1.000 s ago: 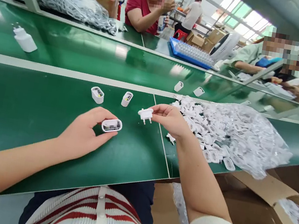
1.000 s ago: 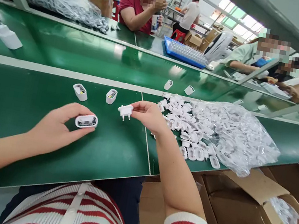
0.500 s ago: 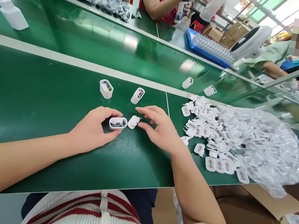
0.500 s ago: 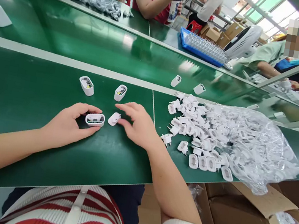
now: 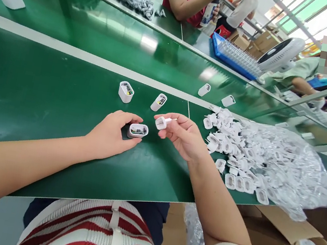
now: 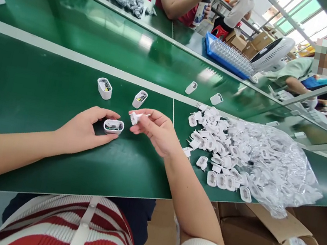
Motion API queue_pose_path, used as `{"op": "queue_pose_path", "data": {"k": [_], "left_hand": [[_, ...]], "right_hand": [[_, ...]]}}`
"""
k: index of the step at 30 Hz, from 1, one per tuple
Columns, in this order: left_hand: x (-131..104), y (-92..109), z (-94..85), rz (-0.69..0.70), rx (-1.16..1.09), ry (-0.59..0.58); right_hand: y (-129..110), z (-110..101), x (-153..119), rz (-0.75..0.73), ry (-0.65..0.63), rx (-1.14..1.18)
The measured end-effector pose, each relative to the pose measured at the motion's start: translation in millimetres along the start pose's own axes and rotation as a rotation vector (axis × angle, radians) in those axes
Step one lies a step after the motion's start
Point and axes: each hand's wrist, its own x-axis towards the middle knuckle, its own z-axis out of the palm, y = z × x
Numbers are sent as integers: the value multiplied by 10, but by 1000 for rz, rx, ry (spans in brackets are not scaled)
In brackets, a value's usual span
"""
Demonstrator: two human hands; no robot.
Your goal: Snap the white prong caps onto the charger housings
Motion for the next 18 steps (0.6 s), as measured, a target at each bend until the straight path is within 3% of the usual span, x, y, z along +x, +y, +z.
{"op": "queue_pose_path", "data": {"k": [9,18], "left_hand": [[11,-46,-3,23,-44,-8],[23,-69,13,15,-78,-9]], "right_hand": [[-193,325,57,-503,55,-729],[-37,400,19,-752,-147,-1101]]}}
